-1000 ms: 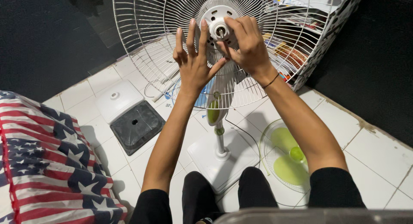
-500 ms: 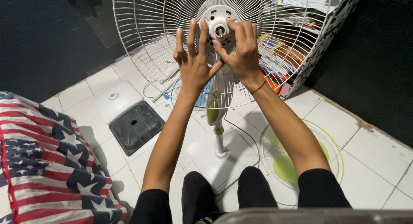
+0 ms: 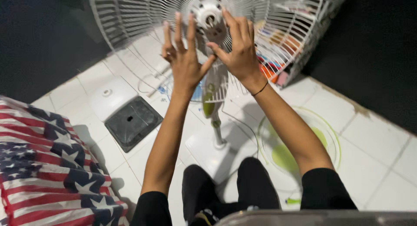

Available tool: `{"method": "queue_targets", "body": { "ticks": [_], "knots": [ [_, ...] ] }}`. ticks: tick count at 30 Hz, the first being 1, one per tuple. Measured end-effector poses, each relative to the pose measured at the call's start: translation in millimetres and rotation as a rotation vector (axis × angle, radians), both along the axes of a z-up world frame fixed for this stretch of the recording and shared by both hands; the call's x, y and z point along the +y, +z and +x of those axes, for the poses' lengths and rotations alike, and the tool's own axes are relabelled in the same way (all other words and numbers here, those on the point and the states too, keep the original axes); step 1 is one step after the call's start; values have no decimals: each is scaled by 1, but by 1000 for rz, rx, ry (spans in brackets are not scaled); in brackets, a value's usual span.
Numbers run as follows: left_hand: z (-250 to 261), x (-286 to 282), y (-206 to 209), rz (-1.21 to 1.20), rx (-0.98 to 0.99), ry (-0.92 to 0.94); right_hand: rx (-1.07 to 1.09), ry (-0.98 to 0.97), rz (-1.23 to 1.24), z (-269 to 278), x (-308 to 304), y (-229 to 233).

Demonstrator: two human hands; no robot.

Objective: The person sits on the floor and unscrews the front nut of a pedestal fan, removes the blade assembly, then reattaches the blades and tightens the nut. They then handle the rear grille ring and use a screwdriver on its clip while working on the fan guard.

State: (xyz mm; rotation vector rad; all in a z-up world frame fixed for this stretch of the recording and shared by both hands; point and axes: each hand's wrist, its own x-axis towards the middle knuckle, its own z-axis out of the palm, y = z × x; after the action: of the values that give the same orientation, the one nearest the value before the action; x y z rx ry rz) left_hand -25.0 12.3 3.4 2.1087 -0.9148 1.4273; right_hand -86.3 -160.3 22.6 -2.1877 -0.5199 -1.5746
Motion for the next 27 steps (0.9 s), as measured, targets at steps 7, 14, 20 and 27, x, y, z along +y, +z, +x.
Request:
{"method": "queue_targets", "body": {
  "ticks": [7, 14, 20, 27],
  "knots": [
    [-61, -15, -46, -142, 68, -180, 51, -63, 123, -77, -42, -52],
    [-107, -44, -114, -46, 250, -427, 145, -259, 249, -154, -82, -118],
    [-128, -63, -165, 74, 427, -580, 205, -381, 420, -210, -115, -171],
    [-131, -68, -208, 115, 571, -672, 360, -477, 589, -237, -144, -240]
  ]
}}
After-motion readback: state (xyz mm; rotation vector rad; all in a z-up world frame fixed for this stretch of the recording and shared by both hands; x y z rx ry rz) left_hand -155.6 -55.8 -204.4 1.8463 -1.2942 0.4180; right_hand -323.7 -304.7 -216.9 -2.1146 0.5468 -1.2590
